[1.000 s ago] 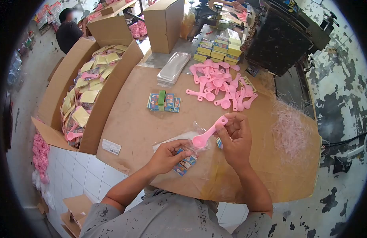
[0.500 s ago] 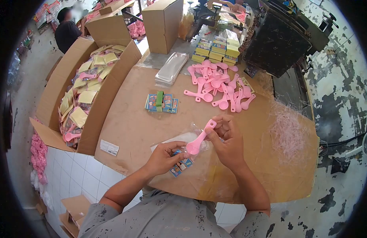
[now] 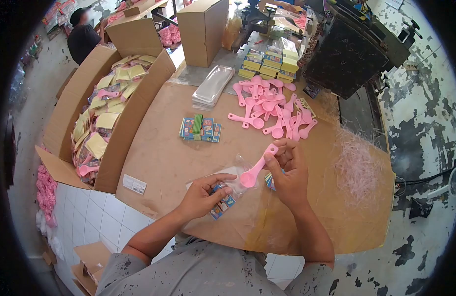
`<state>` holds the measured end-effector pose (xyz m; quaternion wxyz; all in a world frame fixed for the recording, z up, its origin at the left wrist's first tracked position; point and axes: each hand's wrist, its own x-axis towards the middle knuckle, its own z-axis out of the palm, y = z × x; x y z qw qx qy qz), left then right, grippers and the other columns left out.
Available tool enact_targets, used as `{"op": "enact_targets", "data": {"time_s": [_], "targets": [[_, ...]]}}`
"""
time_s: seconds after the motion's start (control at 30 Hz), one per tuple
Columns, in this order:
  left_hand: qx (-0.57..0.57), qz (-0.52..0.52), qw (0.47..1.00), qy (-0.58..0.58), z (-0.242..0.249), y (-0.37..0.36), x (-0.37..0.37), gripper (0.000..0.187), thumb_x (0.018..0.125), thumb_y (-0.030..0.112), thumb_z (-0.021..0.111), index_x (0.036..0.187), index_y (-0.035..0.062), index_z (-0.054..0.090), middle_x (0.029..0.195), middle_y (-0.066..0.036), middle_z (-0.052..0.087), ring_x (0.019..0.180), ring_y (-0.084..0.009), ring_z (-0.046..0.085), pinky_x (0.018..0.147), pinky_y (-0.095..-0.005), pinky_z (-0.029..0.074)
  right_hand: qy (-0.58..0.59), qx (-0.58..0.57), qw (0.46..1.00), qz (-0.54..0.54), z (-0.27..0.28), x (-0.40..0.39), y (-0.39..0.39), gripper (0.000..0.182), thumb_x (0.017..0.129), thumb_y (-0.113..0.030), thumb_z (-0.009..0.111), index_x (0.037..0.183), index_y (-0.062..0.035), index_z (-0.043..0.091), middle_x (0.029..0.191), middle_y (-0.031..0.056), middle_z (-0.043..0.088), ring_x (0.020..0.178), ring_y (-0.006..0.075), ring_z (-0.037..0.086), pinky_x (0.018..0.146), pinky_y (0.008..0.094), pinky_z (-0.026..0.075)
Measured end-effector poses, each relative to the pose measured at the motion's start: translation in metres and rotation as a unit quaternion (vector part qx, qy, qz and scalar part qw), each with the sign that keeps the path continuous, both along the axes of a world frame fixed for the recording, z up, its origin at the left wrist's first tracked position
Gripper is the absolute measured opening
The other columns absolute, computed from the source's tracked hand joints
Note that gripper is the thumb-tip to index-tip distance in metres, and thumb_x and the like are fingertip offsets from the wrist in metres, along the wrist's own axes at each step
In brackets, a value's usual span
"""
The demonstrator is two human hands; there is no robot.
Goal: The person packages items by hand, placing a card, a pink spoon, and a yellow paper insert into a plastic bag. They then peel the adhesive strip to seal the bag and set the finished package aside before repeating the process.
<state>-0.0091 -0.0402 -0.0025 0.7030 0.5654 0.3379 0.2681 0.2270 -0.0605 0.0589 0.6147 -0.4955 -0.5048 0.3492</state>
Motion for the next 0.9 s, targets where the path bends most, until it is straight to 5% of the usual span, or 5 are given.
{"op": "enact_targets", "data": {"time_s": [0.13,0.23,0.5,0.7,0.9], "targets": [[0.0,0.025,0.999,-0.035,-0.001,-0.001,0.001,0.042,0.101,0.018,0.073,0.139,0.0045,0.064,0.091,-0.002,0.073,0.075,-0.0021,0.06,0.064,-0.0226,0.05,0.022,0.007,0.999,-0.025,0.001,0.003,0.003,0.028,0.101,0.001,0.064,0.127,-0.0017,0.052,0.104,0.0059,0.063,0.092,0.0116,0.066,0.077,0.0297,0.061],[-0.015,0.003,1.0,-0.007,-0.002,0.001,-0.001,0.042,0.1,0.01,0.072,0.14,0.0007,0.062,0.109,-0.007,0.074,0.093,-0.0084,0.069,0.076,-0.0241,0.056,0.023,0.012,0.999,-0.036,0.002,0.004,0.007,0.028,0.101,0.001,0.063,0.126,-0.0016,0.052,0.104,0.0061,0.063,0.091,0.012,0.067,0.078,0.0298,0.061],[-0.002,-0.018,1.0,0.016,0.005,0.0,-0.001,0.039,0.102,0.013,0.07,0.138,-0.0009,0.063,0.104,-0.007,0.078,0.09,-0.0081,0.07,0.075,-0.0236,0.056,0.0,-0.082,0.992,0.098,0.002,-0.002,0.007,0.027,0.101,0.001,0.064,0.126,-0.0003,0.053,0.105,0.0073,0.065,0.094,0.0133,0.069,0.081,0.031,0.063],[-0.042,-0.035,0.998,-0.038,0.004,-0.001,-0.002,0.035,0.105,0.018,0.067,0.136,0.0002,0.066,0.101,-0.002,0.075,0.085,-0.0045,0.066,0.071,-0.0229,0.054,0.009,-0.057,0.995,0.085,-0.012,-0.019,0.0,0.024,0.102,-0.001,0.065,0.123,-0.0003,0.054,0.104,0.0076,0.067,0.097,0.0142,0.07,0.083,0.0303,0.061],[-0.059,-0.051,0.994,-0.073,-0.003,0.0,-0.003,0.035,0.108,0.025,0.064,0.133,0.0008,0.067,0.106,-0.001,0.073,0.089,-0.0038,0.064,0.073,-0.0237,0.053,-0.206,-0.046,0.975,0.073,-0.005,-0.023,-0.022,0.031,0.099,-0.003,0.069,0.13,0.0002,0.062,0.112,0.0118,0.071,0.095,0.0189,0.072,0.079,0.0309,0.056]]}}
